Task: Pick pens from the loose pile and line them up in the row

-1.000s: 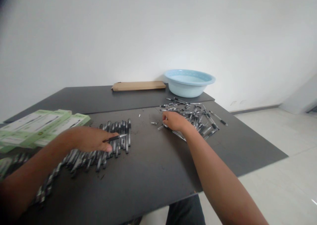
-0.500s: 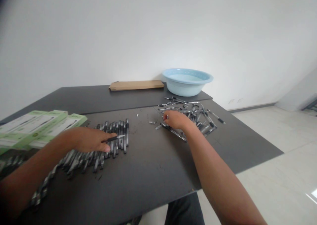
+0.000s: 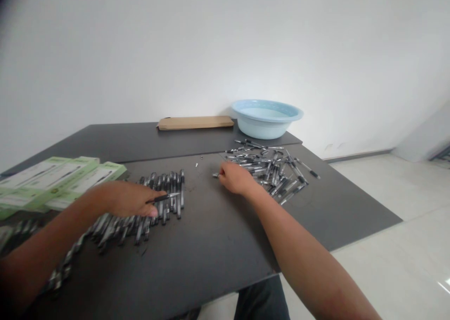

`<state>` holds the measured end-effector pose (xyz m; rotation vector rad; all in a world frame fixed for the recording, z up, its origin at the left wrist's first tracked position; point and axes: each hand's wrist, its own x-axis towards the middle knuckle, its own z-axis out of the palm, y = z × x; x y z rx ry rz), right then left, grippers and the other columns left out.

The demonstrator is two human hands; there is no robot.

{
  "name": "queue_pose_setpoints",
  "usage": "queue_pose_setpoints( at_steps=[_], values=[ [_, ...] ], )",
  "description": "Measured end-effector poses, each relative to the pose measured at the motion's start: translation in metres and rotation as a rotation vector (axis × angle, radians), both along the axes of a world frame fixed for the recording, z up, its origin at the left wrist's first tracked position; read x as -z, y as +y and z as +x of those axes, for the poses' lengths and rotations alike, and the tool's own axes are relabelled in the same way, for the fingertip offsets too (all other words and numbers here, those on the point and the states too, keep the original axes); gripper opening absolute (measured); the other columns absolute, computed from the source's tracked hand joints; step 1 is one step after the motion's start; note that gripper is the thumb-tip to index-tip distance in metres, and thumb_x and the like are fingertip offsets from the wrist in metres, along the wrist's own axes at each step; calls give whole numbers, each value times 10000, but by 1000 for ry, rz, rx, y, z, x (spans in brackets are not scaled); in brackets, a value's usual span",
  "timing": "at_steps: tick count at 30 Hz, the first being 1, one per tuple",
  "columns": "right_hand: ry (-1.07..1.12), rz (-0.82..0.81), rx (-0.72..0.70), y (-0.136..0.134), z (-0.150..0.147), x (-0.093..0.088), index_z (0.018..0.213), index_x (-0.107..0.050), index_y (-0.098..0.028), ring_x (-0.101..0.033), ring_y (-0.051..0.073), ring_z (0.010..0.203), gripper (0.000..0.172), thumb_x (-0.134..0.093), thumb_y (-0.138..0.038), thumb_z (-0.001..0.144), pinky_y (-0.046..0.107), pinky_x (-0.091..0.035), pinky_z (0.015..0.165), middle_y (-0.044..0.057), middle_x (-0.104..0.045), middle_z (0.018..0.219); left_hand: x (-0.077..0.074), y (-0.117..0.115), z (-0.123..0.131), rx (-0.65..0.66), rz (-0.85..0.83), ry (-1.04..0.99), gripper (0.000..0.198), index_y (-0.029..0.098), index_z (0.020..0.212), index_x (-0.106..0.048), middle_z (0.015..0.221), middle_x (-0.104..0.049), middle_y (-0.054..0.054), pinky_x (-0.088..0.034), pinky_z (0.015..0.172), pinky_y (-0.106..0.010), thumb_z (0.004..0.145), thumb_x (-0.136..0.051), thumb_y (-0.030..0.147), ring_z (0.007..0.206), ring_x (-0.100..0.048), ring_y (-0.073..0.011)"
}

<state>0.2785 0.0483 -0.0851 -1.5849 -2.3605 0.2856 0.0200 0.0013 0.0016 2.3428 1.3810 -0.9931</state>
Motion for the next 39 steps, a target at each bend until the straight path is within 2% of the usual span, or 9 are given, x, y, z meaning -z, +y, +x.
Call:
queue_pose_setpoints(
  at_steps=[3, 5, 8, 13, 19, 24, 29, 35, 39],
  values=[
    [242, -65, -79, 0, -4, -3, 897, -539, -164, -541, 122, 680, 126, -464, -250, 843, 236, -407, 629, 28, -599, 782, -1, 0, 0, -4, 0, -4, 590, 107, 1405, -350, 1334, -482, -223, -419, 915, -423, 890, -443, 378, 1157, -509, -345],
    [576, -224, -170, -1, -6, -1, 945, -516, -170, -492, 93, 577, 143, -483, -255, 835, 221, -398, 556, -18, -542, 707, -1, 0, 0, -6, -6, -9, 581, 114, 1401, -361, 1327, -489, -224, -425, 905, -422, 884, -450, 364, 1146, -519, -345],
    [1020, -476, -300, -4, -10, 4, 1075, -507, -183, -471, 77, 539, 276, -544, -266, 815, 212, -387, 504, -34, -503, 718, -1, 0, 1, -16, -7, -26, 569, 128, 1389, -389, 1289, -532, -214, -441, 873, -415, 870, -457, 353, 1106, -549, -341],
    [1294, -687, -342, -8, -15, 4, 1013, -552, -159, -516, 79, 522, 281, -627, -304, 784, 218, -407, 488, -12, -556, 723, -2, 0, 1, -34, -12, -32, 550, 144, 1369, -426, 1238, -587, -186, -451, 844, -386, 856, -469, 339, 1074, -572, -325],
    [1373, -792, -334, -10, -19, 3, 906, -501, -175, -610, 122, 556, 280, -680, -327, 754, 255, -481, 520, -6, -622, 719, -2, 0, 2, -24, -12, -16, 571, 118, 1387, -391, 1308, -517, -206, -434, 877, -387, 872, -452, 355, 1124, -538, -325],
    [1378, -818, -338, -12, -21, 3, 834, -485, -168, -608, 117, 506, 262, -665, -348, 771, 236, -482, 471, -5, -641, 686, -1, 1, 3, -18, -13, 2, 587, 111, 1400, -363, 1328, -496, -207, -432, 888, -387, 876, -453, 361, 1143, -523, -326],
    [1302, -806, -316, -12, -25, 6, 787, -472, -166, -582, 114, 433, 287, -671, -370, 757, 218, -459, 416, -13, -639, 601, -1, 0, 5, -11, -26, -4, 565, 107, 1387, -388, 1291, -535, -207, -440, 883, -382, 882, -450, 354, 1114, -547, -319],
    [1224, -781, -275, -9, -29, 16, 867, -483, -162, -636, 137, 508, 285, -661, -353, 749, 241, -492, 469, 28, -684, 707, -1, 1, 3, -31, -17, 3, 588, 90, 1392, -373, 1305, -517, -213, -431, 891, -374, 872, -454, 351, 1131, -534, -321],
    [1177, -676, -304, -12, -31, 16, 812, -483, -164, -542, 78, 417, 223, -621, -337, 783, 180, -418, 420, -26, -621, 580, -1, 2, 2, -37, -16, 5, 587, 101, 1390, -383, 1270, -557, -199, -450, 846, -353, 861, -449, 349, 1101, -557, -314]
  ],
)
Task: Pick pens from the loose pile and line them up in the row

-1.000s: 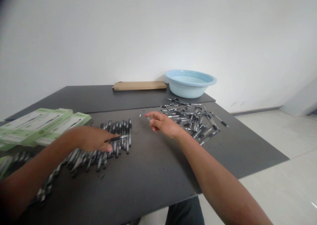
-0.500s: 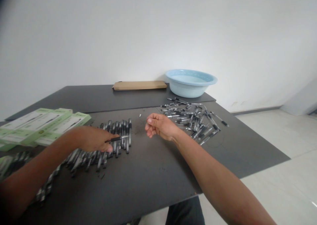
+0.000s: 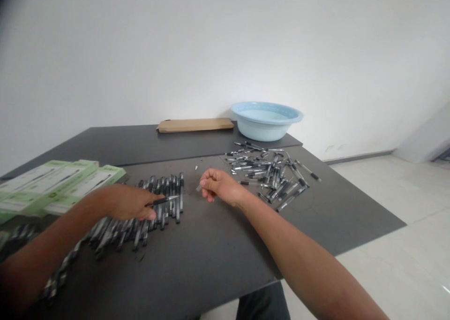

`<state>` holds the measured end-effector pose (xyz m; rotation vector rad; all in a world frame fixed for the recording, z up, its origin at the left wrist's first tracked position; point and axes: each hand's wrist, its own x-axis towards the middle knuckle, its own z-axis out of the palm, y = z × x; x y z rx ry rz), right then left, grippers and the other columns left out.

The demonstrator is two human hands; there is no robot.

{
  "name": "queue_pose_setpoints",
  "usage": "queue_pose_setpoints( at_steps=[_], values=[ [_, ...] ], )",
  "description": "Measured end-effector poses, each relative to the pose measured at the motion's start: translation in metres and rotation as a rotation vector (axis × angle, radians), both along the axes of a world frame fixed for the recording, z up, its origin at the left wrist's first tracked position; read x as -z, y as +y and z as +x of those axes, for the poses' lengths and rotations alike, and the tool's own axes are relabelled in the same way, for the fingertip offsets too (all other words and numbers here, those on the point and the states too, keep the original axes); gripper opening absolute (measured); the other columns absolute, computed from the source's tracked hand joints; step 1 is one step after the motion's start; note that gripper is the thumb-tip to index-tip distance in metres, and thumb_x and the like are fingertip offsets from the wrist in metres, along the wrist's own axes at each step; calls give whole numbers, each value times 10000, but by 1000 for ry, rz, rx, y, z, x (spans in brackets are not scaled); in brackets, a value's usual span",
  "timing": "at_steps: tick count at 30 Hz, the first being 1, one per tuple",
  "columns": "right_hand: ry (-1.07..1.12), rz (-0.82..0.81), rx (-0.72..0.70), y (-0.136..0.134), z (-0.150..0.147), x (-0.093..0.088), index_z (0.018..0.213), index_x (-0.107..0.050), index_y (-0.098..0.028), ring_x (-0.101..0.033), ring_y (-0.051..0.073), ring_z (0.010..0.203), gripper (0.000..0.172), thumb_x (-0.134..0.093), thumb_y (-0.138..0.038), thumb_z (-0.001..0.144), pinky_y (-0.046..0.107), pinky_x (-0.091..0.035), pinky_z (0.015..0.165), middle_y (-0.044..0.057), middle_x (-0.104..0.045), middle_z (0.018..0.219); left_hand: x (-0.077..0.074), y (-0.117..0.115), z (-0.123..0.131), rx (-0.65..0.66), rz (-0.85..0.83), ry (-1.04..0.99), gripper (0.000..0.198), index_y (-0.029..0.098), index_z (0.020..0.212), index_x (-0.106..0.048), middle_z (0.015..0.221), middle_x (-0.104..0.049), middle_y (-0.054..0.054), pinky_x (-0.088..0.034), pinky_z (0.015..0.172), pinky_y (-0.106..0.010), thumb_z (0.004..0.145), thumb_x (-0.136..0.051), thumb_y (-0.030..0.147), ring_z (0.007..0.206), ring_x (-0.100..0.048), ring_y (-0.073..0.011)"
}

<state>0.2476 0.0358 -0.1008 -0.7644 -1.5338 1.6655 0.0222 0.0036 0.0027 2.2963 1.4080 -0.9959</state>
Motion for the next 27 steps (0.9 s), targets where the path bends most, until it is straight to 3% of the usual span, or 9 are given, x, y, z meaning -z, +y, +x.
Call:
queue_pose_setpoints(
  at_steps=[7, 15, 27],
  values=[
    [32, 1, -21, -5, -4, -5, 864, -452, -186, -579, 96, 478, 243, -638, -293, 750, 217, -450, 482, -20, -652, 676, 3, 4, -1, -19, -34, -36, 596, 96, 1367, -420, 1041, -698, -159, -473, 751, -345, 826, -444, 344, 945, -629, -298],
    [-13, 42, -91, -4, -4, -2, 925, -522, -160, -590, 89, 504, 223, -575, -349, 819, 210, -437, 504, 12, -658, 732, 8, 8, -5, 12, -46, -47, 575, 91, 1347, -442, 1037, -699, -155, -475, 747, -327, 832, -432, 346, 923, -640, -278],
    [-11, 58, -78, -5, -5, -3, 917, -508, -173, -579, 81, 496, 227, -616, -328, 791, 206, -427, 507, 10, -673, 780, 11, 12, -9, 22, -51, -62, 541, 120, 1328, -465, 943, -729, -113, -480, 701, -295, 838, -421, 345, 857, -658, -248]
  ],
)
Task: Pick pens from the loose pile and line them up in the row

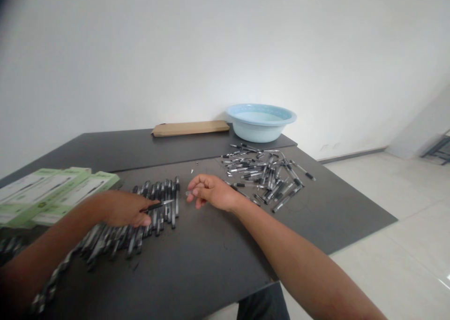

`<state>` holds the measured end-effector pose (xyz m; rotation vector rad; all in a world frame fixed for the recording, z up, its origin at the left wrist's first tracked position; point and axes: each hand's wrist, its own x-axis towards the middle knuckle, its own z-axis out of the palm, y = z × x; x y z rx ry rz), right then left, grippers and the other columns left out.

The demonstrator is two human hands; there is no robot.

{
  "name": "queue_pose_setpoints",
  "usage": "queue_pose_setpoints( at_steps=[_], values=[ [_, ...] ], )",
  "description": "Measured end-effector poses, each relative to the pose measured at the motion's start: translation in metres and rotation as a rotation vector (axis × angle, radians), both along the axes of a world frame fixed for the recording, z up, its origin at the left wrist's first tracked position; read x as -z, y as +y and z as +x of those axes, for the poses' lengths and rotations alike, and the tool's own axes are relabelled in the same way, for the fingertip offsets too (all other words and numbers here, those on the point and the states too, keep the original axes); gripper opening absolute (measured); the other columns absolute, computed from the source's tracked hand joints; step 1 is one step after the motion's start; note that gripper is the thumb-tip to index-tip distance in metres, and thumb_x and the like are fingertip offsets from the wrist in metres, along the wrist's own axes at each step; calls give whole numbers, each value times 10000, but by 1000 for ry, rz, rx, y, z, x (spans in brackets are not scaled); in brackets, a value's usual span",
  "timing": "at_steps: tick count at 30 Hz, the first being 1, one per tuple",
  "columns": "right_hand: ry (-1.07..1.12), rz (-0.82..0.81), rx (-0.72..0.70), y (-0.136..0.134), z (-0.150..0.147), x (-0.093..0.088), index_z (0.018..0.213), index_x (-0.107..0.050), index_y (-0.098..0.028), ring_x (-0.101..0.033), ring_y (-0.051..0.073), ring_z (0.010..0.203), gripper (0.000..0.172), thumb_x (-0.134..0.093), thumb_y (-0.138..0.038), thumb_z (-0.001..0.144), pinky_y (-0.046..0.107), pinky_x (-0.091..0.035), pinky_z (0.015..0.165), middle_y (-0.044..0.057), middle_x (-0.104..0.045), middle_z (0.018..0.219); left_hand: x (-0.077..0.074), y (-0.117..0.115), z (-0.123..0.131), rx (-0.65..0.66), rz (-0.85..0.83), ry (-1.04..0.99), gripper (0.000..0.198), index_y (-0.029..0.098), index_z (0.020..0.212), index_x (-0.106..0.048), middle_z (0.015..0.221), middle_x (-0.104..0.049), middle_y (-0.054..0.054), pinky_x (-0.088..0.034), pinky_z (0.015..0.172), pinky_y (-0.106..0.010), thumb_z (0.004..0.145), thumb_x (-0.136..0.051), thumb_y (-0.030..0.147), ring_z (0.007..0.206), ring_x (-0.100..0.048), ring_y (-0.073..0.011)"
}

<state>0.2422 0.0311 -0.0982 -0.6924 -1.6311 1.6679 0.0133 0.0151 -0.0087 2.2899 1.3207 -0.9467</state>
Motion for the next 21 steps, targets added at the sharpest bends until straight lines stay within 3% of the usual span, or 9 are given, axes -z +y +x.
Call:
queue_pose_setpoints(
  at_steps=[6, 15, 21],
  values=[
    [146, -91, -12, -2, 1, -4, 883, -514, -167, -581, 99, 495, 271, -584, -420, 816, 220, -427, 500, 29, -680, 757, -1, -1, 1, -13, 21, 14, 557, 107, 1327, -472, 1006, -711, -144, -472, 748, -329, 832, -430, 361, 922, -638, -281],
    [291, -177, -106, -7, 7, -12, 916, -535, -180, -559, 93, 499, 273, -637, -399, 790, 198, -403, 480, 7, -657, 691, -5, -3, 1, -16, 18, 13, 571, 62, 1349, -432, 1155, -639, -195, -466, 787, -334, 853, -442, 343, 1000, -613, -291],
    [306, -181, -170, -9, 6, -11, 925, -521, -181, -569, 96, 513, 265, -661, -352, 780, 199, -417, 487, -4, -648, 700, -4, -4, 2, -43, 1, -3, 536, 88, 1335, -453, 982, -718, -141, -471, 712, -299, 856, -435, 328, 881, -652, -257]
  ],
)
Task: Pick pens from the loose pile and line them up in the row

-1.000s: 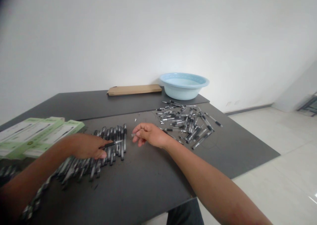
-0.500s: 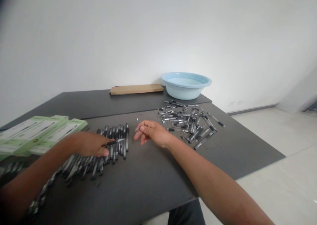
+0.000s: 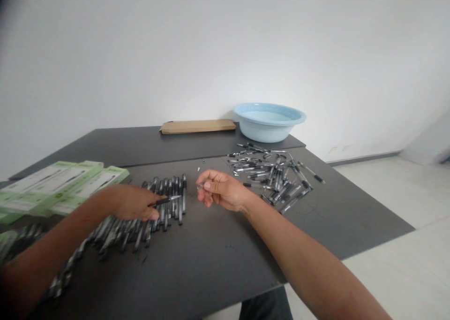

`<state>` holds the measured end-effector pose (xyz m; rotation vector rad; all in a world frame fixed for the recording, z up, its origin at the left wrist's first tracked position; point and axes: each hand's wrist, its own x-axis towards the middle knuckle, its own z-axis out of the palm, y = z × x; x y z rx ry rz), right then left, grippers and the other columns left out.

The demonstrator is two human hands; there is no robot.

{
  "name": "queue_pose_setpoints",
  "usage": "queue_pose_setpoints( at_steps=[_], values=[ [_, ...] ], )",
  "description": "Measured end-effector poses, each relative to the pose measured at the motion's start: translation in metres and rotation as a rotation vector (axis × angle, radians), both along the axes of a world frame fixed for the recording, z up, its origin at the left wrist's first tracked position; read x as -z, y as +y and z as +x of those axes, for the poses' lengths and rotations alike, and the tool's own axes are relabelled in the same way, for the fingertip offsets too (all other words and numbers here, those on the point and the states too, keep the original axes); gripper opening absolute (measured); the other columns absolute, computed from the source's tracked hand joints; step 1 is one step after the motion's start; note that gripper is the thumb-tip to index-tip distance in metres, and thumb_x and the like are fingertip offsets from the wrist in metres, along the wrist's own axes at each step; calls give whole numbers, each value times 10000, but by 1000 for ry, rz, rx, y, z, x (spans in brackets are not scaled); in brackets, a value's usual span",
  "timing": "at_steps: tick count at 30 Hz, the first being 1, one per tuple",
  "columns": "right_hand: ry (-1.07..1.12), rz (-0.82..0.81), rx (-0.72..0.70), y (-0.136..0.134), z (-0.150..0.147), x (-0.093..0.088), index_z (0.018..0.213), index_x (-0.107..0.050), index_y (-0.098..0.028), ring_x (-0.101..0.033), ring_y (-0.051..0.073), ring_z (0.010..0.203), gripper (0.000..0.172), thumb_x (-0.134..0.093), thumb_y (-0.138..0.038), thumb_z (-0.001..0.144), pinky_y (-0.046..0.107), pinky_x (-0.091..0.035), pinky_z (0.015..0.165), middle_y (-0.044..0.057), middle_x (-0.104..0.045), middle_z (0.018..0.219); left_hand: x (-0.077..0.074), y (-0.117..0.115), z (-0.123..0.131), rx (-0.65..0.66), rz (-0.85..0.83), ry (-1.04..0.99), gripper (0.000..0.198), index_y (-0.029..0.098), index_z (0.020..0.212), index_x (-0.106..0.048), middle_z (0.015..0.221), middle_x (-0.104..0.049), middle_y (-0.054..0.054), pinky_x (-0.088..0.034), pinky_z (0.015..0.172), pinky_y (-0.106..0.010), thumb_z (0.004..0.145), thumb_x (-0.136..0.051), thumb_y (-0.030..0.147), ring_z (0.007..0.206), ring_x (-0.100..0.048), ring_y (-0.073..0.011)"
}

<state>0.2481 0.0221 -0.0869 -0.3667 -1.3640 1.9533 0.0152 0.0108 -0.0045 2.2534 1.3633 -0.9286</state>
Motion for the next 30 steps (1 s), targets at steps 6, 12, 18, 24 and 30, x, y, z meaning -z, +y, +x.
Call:
queue_pose_setpoints(
  at_steps=[6, 12, 18, 24, 30],
  values=[
    [34, -19, -32, 0, 1, 0, 929, -524, -176, -588, 101, 538, 218, -637, -316, 807, 198, -430, 501, 4, -655, 701, -2, -2, 1, 19, 2, 8, 512, 106, 1317, -478, 1020, -707, -138, -466, 718, -304, 863, -429, 336, 896, -643, -261],
    [-44, 100, 95, 1, -3, 3, 913, -536, -159, -571, 94, 509, 218, -639, -316, 803, 206, -442, 496, 8, -656, 687, -1, 0, 1, 4, -17, 6, 559, 99, 1354, -431, 1017, -706, -142, -464, 734, -306, 858, -436, 357, 928, -632, -269],
    [-172, 302, 261, -4, -7, 0, 897, -502, -170, -567, 86, 544, 213, -644, -294, 798, 213, -440, 544, 8, -664, 734, 1, 1, -1, -11, -34, -31, 550, 83, 1328, -457, 972, -719, -138, -475, 690, -307, 848, -431, 350, 864, -650, -264],
    [-248, 408, 325, -12, -10, -4, 928, -487, -180, -539, 82, 581, 161, -590, -259, 832, 222, -436, 578, 6, -636, 766, 3, 1, -1, -6, -46, -32, 507, 104, 1286, -500, 984, -720, -125, -474, 677, -297, 844, -435, 345, 851, -653, -248],
    [-313, 501, 321, -14, -9, -1, 963, -478, -188, -545, 92, 608, 131, -545, -214, 853, 237, -447, 602, 22, -638, 815, 4, 2, -1, 9, -41, -22, 504, 120, 1291, -499, 969, -722, -121, -467, 679, -297, 844, -435, 344, 846, -650, -249]
  ],
)
